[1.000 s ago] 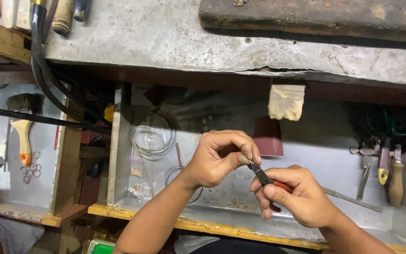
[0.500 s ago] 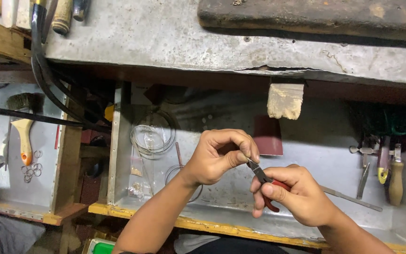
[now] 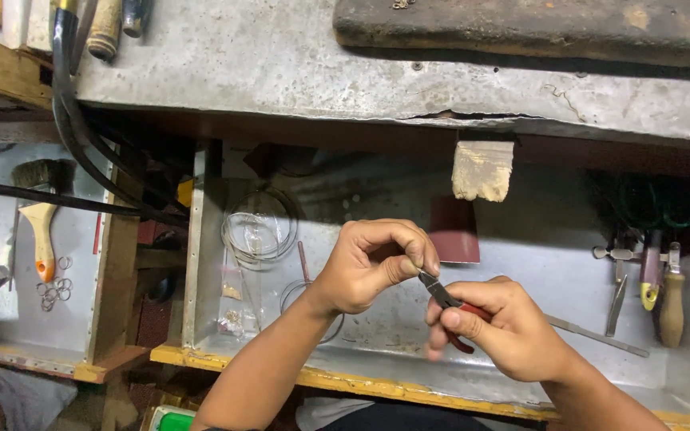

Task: Using round-nose pliers to bend small segments of wire into circular links for jewelry assembly.

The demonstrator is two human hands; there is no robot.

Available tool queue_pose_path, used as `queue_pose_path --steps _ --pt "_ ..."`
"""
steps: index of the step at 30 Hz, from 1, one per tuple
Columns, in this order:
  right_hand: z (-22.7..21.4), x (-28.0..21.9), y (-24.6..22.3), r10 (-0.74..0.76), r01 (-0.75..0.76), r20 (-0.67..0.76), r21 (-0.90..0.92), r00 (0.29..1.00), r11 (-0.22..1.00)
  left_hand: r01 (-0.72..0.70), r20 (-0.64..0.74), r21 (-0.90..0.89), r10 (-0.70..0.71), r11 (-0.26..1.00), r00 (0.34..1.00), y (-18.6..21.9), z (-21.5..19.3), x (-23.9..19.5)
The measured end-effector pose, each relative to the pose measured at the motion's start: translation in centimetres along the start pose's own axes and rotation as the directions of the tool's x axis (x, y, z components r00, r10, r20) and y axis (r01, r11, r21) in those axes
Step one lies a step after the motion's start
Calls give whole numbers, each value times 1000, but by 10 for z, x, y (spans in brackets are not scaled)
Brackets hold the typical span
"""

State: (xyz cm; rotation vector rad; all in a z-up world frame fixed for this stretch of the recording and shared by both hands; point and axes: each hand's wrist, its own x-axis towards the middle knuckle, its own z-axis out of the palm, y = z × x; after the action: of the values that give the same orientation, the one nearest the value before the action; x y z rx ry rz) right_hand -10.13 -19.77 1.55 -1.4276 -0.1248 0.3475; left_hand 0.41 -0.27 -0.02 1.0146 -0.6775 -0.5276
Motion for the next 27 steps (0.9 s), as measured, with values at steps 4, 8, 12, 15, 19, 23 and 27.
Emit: queue_pose_path --steps 4,8,12,15,19,23,27 --pt "0 -1 3 25 -25 0 69 1000 997 3 -2 -13 -3 1000 1000 -3 -1 0" --pt "1 -1 4 2 -2 6 70 1000 998 21 -1 -22 -21 1000 1000 -4 -1 -1" --pt "-1 -2 5 9 -9 -1 33 1000 999 28 -4 9 -28 1000 1000 -2 -1 -1" --pt "5 1 -1 -19 17 18 105 1000 994 13 6 55 -13 998 1000 -2 0 0" --pt "7 2 -1 -12 11 9 77 1000 997 19 2 50 -19 999 1000 -4 -1 -1" --pt "6 2 -3 -15 13 37 59 999 998 18 17 50 -19 999 1000 -2 -1 -1" --pt "5 3 -4 -23 21 42 55 999 998 17 19 57 -18 998 1000 -2 -1 -1"
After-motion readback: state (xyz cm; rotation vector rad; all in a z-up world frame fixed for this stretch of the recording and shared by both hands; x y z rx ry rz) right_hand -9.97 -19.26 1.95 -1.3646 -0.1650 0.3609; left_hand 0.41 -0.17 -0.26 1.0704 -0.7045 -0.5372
